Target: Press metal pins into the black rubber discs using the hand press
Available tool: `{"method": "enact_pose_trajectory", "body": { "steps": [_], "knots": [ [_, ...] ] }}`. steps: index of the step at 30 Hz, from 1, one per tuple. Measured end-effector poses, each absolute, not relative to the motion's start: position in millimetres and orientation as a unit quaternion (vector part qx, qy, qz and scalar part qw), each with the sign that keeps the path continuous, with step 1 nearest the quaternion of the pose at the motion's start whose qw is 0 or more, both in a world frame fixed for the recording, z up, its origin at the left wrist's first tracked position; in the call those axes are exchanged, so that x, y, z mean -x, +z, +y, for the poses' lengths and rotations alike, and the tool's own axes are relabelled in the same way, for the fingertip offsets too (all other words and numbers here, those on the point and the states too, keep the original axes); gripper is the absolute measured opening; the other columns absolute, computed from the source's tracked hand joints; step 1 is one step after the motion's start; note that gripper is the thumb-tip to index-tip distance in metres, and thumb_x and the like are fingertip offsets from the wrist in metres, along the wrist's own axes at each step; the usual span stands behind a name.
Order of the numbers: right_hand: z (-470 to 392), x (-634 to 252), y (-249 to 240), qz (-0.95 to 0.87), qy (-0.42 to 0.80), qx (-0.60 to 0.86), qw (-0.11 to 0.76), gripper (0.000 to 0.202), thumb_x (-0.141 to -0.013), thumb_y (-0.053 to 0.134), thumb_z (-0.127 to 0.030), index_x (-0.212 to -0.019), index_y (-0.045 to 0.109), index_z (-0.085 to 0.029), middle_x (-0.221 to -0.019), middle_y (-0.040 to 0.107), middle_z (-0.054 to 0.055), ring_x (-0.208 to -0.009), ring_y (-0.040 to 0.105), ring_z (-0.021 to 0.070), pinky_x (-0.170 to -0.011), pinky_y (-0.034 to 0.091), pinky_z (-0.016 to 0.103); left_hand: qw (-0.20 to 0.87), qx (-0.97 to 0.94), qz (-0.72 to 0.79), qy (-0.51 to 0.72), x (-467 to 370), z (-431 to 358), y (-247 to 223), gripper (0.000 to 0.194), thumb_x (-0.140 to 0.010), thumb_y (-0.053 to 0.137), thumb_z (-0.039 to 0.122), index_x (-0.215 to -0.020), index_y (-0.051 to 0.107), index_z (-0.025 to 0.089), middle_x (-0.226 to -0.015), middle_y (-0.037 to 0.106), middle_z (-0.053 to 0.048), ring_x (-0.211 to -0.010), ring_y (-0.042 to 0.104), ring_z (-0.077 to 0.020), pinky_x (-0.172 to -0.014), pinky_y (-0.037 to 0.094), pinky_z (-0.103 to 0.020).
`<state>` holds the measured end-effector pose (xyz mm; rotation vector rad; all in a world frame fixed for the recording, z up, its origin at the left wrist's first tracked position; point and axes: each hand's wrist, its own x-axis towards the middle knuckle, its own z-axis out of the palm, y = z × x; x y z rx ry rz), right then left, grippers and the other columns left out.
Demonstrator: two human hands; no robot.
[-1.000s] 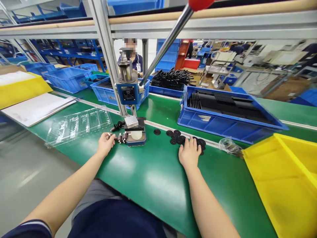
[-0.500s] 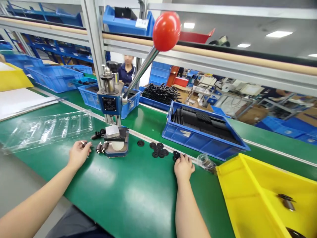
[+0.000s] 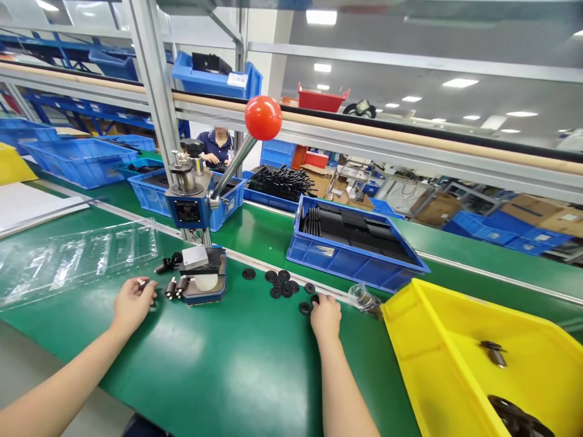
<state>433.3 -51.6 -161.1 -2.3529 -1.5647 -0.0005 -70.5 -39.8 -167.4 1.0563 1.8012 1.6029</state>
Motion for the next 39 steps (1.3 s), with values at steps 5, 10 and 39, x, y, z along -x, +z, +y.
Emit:
{"method": "enact_pose_trajectory", "body": {
  "steps": [5, 10, 39],
  "knots": [
    [-28, -456, -146, -0.509, 0.096, 0.848, 0.115, 0.032, -0.092, 0.059, -0.041, -0.107, 0.059, -0.013, -0.100, 0.061, 0.005, -0.089, 0.060, 0.0150, -0.080, 0.053, 0.035, 0.218, -0.487, 0.606, 0.590, 52, -79, -169, 0.044, -0.071, 0.069, 0.044, -0.110, 0.053, 0.034, -0.093, 0.070, 0.002, -0.083, 0.066, -0.0248, -0.077, 0.057, -0.041],
    [-16, -456, -130, -0.476, 0.163, 0.851, 0.152, 0.030, -0.092, 0.060, -0.041, -0.090, 0.061, -0.012, -0.080, 0.061, 0.000, -0.071, 0.058, 0.0097, -0.070, 0.052, 0.028, 0.355, -0.666, 0.534, 0.382, 21, -112, -172, 0.021, -0.074, 0.071, 0.040, -0.095, 0.069, 0.034, -0.089, 0.071, -0.003, -0.074, 0.065, -0.0232, -0.075, 0.054, -0.039],
    [-126, -188, -153, -0.622, 0.283, 0.556, 0.472, 0.035, -0.095, 0.046, -0.024, -0.129, 0.058, -0.025, -0.131, 0.058, 0.008, -0.120, 0.055, 0.0202, -0.105, 0.045, 0.043, 0.717, -0.592, 0.292, 0.225, -19, -59, -148, 0.032, -0.088, 0.056, 0.046, -0.085, 0.056, 0.014, -0.066, 0.053, 0.004, -0.046, 0.047, -0.0044, -0.044, 0.038, -0.017]
  ]
}}
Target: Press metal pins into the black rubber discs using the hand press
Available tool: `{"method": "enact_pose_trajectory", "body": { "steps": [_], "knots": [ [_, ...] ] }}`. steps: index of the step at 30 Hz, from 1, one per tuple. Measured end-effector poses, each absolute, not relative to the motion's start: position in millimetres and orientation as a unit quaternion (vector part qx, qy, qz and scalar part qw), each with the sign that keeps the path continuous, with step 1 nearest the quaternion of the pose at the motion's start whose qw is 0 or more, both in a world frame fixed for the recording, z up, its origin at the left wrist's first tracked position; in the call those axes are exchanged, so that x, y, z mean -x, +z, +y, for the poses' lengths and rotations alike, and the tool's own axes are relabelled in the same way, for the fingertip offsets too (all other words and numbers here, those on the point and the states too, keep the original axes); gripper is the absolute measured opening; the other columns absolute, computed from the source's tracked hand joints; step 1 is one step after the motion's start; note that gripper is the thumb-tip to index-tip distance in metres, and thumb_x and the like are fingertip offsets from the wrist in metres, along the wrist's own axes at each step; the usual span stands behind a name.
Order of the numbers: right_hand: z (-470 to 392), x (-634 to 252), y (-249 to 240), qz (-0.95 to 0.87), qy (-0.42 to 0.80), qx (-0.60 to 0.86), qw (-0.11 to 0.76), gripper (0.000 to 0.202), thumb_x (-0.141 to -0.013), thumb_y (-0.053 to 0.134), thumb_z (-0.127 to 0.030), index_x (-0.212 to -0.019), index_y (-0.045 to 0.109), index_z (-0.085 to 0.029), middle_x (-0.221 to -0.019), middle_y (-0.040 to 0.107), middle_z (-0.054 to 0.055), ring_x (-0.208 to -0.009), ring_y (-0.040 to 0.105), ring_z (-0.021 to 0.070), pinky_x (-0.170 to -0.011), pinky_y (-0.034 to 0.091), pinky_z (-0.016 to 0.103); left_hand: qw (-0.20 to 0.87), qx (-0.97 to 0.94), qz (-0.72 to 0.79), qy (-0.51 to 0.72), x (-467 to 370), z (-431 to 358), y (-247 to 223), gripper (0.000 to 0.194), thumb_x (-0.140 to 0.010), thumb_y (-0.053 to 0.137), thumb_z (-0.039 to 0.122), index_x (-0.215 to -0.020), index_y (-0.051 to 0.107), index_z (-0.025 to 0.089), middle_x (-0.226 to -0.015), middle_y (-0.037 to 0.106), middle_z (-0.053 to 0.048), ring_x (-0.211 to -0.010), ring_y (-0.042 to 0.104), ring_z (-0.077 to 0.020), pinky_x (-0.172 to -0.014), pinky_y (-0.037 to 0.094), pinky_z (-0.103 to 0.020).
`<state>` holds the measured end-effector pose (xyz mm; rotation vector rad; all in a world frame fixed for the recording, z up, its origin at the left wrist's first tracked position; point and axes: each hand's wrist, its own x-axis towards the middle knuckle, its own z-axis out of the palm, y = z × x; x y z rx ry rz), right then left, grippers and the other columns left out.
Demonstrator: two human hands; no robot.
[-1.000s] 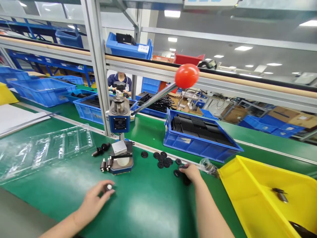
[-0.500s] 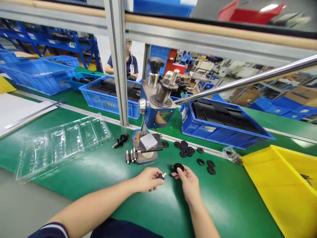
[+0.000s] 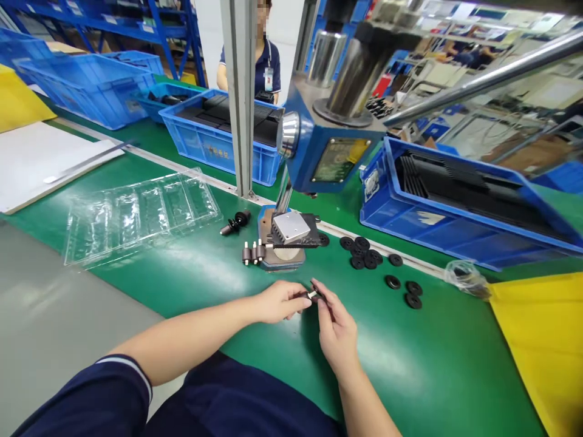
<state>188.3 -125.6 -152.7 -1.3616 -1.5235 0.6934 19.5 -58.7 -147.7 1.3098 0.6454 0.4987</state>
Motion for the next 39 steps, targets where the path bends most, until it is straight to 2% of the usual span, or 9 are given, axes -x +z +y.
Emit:
{"method": "enact_pose_trajectory", "body": {
  "steps": [4, 8, 13, 17, 19, 23, 25, 30, 39],
  "knots": [
    [-128, -187, -152, -0.694, 0.246, 0.497, 0.458, 0.047, -0.092, 0.043, -0.013, -0.136, 0.052, -0.028, -0.141, 0.049, 0.006, -0.132, 0.044, 0.0212, -0.111, 0.038, 0.048, 0.722, -0.585, 0.299, 0.219, -17, -59, -143, 0.035, -0.088, 0.055, 0.048, -0.082, 0.054, 0.014, -0.065, 0.055, 0.003, -0.043, 0.045, -0.0037, -0.040, 0.035, -0.016],
    [-133, -188, -148, -0.730, 0.251, 0.483, 0.413, 0.056, -0.089, 0.042, -0.012, -0.143, 0.042, -0.028, -0.145, 0.044, 0.006, -0.135, 0.041, 0.0210, -0.113, 0.035, 0.049, 0.725, -0.562, 0.323, 0.232, -18, -58, -146, 0.035, -0.085, 0.060, 0.048, -0.085, 0.055, 0.014, -0.067, 0.057, 0.002, -0.044, 0.048, -0.0044, -0.037, 0.034, -0.015],
    [-106, -227, -142, -0.716, 0.127, 0.574, 0.377, 0.053, -0.091, 0.042, -0.026, -0.144, 0.040, -0.021, -0.146, 0.043, 0.009, -0.135, 0.039, 0.0229, -0.112, 0.035, 0.048, 0.747, -0.509, 0.319, 0.286, -24, -57, -156, 0.036, -0.079, 0.069, 0.043, -0.095, 0.056, 0.014, -0.078, 0.062, -0.002, -0.049, 0.055, -0.0065, -0.039, 0.040, -0.017],
    [-67, -265, -158, -0.657, -0.010, 0.715, 0.238, 0.055, -0.091, 0.042, -0.039, -0.138, 0.047, -0.010, -0.151, 0.033, 0.015, -0.139, 0.031, 0.0338, -0.109, 0.030, 0.056, 0.739, -0.501, 0.340, 0.297, -27, -56, -156, 0.035, -0.073, 0.075, 0.038, -0.088, 0.057, 0.013, -0.065, 0.058, 0.002, -0.052, 0.056, -0.0084, -0.042, 0.043, -0.018],
    [-58, -270, -168, -0.656, -0.033, 0.725, 0.208, 0.052, -0.092, 0.040, -0.038, -0.134, 0.050, -0.009, -0.149, 0.037, 0.016, -0.136, 0.034, 0.0335, -0.108, 0.030, 0.055, 0.730, -0.501, 0.350, 0.306, -27, -57, -156, 0.035, -0.070, 0.077, 0.036, -0.087, 0.056, 0.014, -0.064, 0.056, 0.002, -0.054, 0.056, -0.0088, -0.042, 0.043, -0.018],
    [-70, -255, -176, -0.688, -0.040, 0.684, 0.239, 0.037, -0.096, 0.039, -0.034, -0.115, 0.065, -0.017, -0.124, 0.062, 0.009, -0.114, 0.051, 0.0275, -0.101, 0.037, 0.046, 0.718, -0.501, 0.365, 0.317, -27, -58, -157, 0.035, -0.070, 0.077, 0.033, -0.086, 0.053, 0.015, -0.063, 0.057, 0.003, -0.053, 0.055, -0.0078, -0.043, 0.042, -0.017],
    [-80, -245, -174, -0.704, -0.004, 0.655, 0.276, 0.034, -0.096, 0.041, -0.036, -0.108, 0.067, -0.018, -0.112, 0.067, 0.008, -0.103, 0.057, 0.0239, -0.095, 0.042, 0.041, 0.716, -0.500, 0.374, 0.313, -27, -59, -156, 0.034, -0.072, 0.077, 0.034, -0.088, 0.053, 0.015, -0.062, 0.056, 0.003, -0.052, 0.054, -0.0074, -0.043, 0.042, -0.017],
    [-84, -240, -173, -0.667, 0.062, 0.652, 0.355, 0.033, -0.094, 0.049, -0.041, -0.110, 0.066, -0.017, -0.104, 0.066, 0.008, -0.091, 0.061, 0.0185, -0.083, 0.050, 0.032, 0.716, -0.496, 0.375, 0.317, -27, -59, -151, 0.036, -0.074, 0.075, 0.039, -0.091, 0.056, 0.013, -0.067, 0.056, 0.002, -0.057, 0.056, -0.0088, -0.046, 0.045, -0.019],
    [-85, -250, -175, -0.695, 0.042, 0.665, 0.270, 0.047, -0.087, 0.059, -0.055, -0.112, 0.066, -0.016, -0.100, 0.060, 0.009, -0.095, 0.056, 0.0239, -0.085, 0.047, 0.040, 0.679, -0.548, 0.363, 0.328, -26, -61, -153, 0.024, -0.082, 0.067, 0.030, -0.096, 0.060, 0.012, -0.074, 0.060, -0.002, -0.062, 0.059, -0.0112, -0.055, 0.050, -0.023]
  ]
}}
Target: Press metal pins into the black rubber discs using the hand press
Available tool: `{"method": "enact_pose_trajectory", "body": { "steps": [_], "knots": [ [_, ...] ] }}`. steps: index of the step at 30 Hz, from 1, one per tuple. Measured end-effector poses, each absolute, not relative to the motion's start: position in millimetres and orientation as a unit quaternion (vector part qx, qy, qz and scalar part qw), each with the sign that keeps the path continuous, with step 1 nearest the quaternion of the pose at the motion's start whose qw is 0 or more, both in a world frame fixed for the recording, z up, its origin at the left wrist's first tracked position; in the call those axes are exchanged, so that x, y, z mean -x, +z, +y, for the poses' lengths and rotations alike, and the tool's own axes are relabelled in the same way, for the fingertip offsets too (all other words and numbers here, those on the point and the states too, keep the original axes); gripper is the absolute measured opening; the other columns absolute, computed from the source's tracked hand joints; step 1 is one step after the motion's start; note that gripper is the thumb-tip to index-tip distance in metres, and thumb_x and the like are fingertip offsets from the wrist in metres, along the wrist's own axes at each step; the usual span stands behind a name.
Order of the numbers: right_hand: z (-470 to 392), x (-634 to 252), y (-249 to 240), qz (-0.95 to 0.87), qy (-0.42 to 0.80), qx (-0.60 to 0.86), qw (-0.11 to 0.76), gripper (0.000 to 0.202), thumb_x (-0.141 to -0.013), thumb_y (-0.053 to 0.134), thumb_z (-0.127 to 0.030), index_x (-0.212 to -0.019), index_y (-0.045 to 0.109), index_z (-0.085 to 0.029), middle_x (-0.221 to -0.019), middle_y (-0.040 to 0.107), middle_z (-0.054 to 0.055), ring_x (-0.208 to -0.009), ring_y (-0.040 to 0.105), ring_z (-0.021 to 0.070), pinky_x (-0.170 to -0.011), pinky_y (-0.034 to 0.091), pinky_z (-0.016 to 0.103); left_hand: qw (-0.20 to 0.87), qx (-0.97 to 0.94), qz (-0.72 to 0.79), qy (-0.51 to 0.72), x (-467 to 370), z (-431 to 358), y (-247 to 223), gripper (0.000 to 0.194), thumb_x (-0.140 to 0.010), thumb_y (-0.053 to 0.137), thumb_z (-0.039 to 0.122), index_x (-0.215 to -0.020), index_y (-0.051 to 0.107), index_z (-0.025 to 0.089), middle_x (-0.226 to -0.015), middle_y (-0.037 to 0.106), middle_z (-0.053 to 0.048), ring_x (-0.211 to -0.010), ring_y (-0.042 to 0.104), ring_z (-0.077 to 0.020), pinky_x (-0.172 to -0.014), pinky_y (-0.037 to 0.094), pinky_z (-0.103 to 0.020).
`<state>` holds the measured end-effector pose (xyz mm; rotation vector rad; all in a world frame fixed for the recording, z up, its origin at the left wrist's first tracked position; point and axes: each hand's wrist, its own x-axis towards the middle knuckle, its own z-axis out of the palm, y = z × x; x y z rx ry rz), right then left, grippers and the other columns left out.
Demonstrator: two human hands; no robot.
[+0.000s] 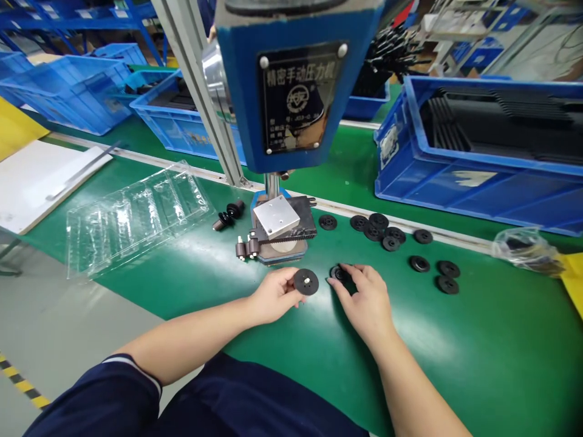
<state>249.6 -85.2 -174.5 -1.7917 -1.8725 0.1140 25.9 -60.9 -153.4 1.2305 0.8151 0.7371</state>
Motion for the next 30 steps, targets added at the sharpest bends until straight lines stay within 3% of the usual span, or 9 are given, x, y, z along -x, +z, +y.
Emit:
{"method": "enact_pose_trajectory", "body": {
  "steps": [9, 12, 16, 21, 30],
  "knots": [
    [-86, -247, -173, -0.674, 0.031, 0.691, 0.259, 0.045, -0.082, 0.064, -0.056, -0.107, 0.067, -0.019, -0.098, 0.062, 0.008, -0.095, 0.056, 0.0269, -0.080, 0.044, 0.043, 0.549, -0.659, 0.385, 0.340, -21, -62, -167, 0.020, -0.079, 0.066, 0.018, -0.099, 0.065, 0.013, -0.085, 0.064, -0.005, -0.073, 0.060, -0.0140, -0.068, 0.049, -0.025],
    [-90, -238, -157, -0.655, 0.077, 0.669, 0.343, 0.037, -0.083, 0.067, -0.048, -0.107, 0.066, -0.020, -0.097, 0.062, 0.006, -0.090, 0.058, 0.0213, -0.080, 0.047, 0.039, 0.547, -0.660, 0.388, 0.339, -22, -62, -164, 0.020, -0.079, 0.066, 0.018, -0.098, 0.065, 0.013, -0.086, 0.066, -0.005, -0.075, 0.060, -0.0143, -0.070, 0.049, -0.025],
    [-103, -213, -126, -0.676, 0.146, 0.585, 0.425, 0.039, -0.086, 0.068, -0.031, -0.122, 0.060, -0.022, -0.107, 0.059, 0.006, -0.094, 0.058, 0.0162, -0.084, 0.050, 0.032, 0.545, -0.661, 0.389, 0.338, -22, -61, -160, 0.017, -0.078, 0.067, 0.019, -0.093, 0.064, 0.013, -0.079, 0.064, -0.003, -0.069, 0.058, -0.0123, -0.065, 0.047, -0.023],
    [-117, -195, -118, -0.729, 0.158, 0.529, 0.405, 0.045, -0.085, 0.069, -0.026, -0.128, 0.054, -0.020, -0.110, 0.057, 0.007, -0.099, 0.057, 0.0169, -0.085, 0.049, 0.033, 0.529, -0.680, 0.380, 0.337, -21, -62, -160, 0.019, -0.075, 0.063, 0.009, -0.093, 0.064, 0.014, -0.086, 0.068, -0.004, -0.074, 0.062, -0.0142, -0.069, 0.048, -0.024],
    [-118, -195, -128, -0.745, 0.134, 0.516, 0.401, 0.043, -0.085, 0.069, -0.023, -0.125, 0.054, -0.018, -0.108, 0.056, 0.009, -0.096, 0.054, 0.0186, -0.081, 0.048, 0.036, 0.525, -0.686, 0.379, 0.332, -25, -61, -154, 0.014, -0.076, 0.066, 0.010, -0.089, 0.065, 0.015, -0.093, 0.072, -0.006, -0.083, 0.066, -0.0164, -0.076, 0.050, -0.027]
  ]
}}
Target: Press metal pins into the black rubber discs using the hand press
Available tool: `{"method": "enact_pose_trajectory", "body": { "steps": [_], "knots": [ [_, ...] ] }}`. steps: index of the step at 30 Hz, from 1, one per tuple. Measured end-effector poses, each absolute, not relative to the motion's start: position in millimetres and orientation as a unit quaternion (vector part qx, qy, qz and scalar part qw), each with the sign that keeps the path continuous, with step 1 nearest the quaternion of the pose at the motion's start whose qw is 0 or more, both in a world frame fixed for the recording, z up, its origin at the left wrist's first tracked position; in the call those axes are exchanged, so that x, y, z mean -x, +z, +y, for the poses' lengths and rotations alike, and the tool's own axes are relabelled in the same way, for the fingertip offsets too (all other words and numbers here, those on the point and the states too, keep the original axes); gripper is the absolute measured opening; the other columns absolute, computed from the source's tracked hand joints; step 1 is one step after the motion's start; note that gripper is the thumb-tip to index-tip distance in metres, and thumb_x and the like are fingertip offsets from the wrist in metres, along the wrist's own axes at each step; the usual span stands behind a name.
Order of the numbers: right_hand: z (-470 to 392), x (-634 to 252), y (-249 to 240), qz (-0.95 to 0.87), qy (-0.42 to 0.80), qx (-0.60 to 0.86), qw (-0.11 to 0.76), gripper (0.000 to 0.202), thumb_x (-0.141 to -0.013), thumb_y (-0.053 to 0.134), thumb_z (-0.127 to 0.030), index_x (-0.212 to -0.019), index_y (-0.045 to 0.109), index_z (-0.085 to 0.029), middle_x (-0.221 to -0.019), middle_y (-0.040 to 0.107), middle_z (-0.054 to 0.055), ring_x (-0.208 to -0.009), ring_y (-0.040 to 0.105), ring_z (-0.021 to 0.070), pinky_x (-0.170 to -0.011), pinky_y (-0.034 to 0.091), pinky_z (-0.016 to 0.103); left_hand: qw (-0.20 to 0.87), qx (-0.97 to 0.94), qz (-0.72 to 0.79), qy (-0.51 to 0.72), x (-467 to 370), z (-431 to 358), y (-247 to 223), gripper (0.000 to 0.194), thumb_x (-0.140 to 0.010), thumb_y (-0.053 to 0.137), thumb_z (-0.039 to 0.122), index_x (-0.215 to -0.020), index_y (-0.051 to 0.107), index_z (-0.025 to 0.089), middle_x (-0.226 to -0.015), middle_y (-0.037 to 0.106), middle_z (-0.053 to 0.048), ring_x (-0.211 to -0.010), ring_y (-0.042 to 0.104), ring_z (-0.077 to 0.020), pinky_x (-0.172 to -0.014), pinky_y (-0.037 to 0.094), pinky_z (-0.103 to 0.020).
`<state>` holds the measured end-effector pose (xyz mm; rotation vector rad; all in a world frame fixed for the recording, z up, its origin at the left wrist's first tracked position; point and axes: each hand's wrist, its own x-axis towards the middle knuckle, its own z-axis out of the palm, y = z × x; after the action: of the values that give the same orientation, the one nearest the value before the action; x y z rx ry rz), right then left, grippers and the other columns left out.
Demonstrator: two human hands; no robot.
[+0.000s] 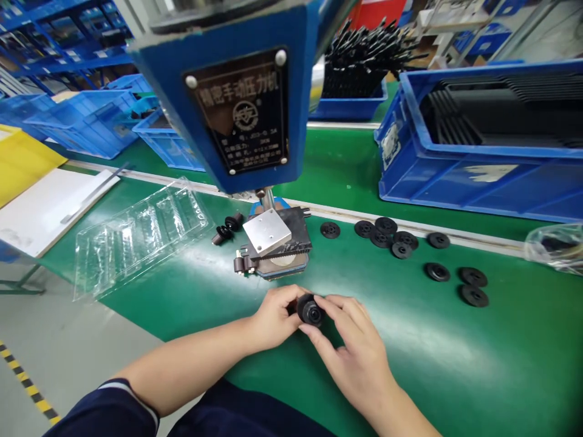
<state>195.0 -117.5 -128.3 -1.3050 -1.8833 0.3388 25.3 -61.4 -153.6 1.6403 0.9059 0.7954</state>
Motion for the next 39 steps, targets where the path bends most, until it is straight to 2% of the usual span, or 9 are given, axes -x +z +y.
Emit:
{"method": "enact_pose_trajectory", "body": {
  "steps": [8, 14, 23, 39],
  "knots": [
    [-118, -193, -126, -0.752, 0.108, 0.516, 0.396, 0.040, -0.086, 0.067, -0.023, -0.123, 0.054, -0.016, -0.105, 0.058, 0.009, -0.093, 0.054, 0.0197, -0.079, 0.046, 0.037, 0.534, -0.687, 0.363, 0.333, -27, -60, -151, 0.015, -0.076, 0.063, 0.005, -0.087, 0.063, 0.016, -0.095, 0.073, -0.007, -0.086, 0.068, -0.0175, -0.080, 0.051, -0.029],
    [-119, -189, -125, -0.760, 0.095, 0.513, 0.389, 0.037, -0.088, 0.064, -0.022, -0.123, 0.054, -0.017, -0.104, 0.059, 0.009, -0.092, 0.054, 0.0204, -0.079, 0.044, 0.038, 0.524, -0.706, 0.347, 0.327, -24, -61, -153, 0.016, -0.075, 0.059, 0.002, -0.083, 0.059, 0.016, -0.094, 0.072, -0.006, -0.083, 0.066, -0.0161, -0.076, 0.051, -0.027],
    [-122, -186, -126, -0.765, 0.082, 0.516, 0.376, 0.038, -0.088, 0.064, -0.018, -0.124, 0.052, -0.012, -0.103, 0.058, 0.010, -0.091, 0.051, 0.0200, -0.078, 0.043, 0.038, 0.512, -0.721, 0.347, 0.313, -22, -63, -153, 0.028, -0.073, 0.056, 0.000, -0.094, 0.063, 0.017, -0.093, 0.070, -0.004, -0.083, 0.065, -0.0161, -0.077, 0.050, -0.027],
    [-121, -181, -127, -0.756, 0.079, 0.524, 0.385, 0.034, -0.090, 0.060, -0.019, -0.123, 0.052, -0.016, -0.099, 0.059, 0.010, -0.087, 0.053, 0.0208, -0.077, 0.044, 0.039, 0.503, -0.718, 0.368, 0.310, -21, -64, -155, 0.022, -0.080, 0.058, 0.008, -0.099, 0.064, 0.015, -0.092, 0.072, -0.005, -0.081, 0.065, -0.0163, -0.076, 0.051, -0.027]
  ]
}}
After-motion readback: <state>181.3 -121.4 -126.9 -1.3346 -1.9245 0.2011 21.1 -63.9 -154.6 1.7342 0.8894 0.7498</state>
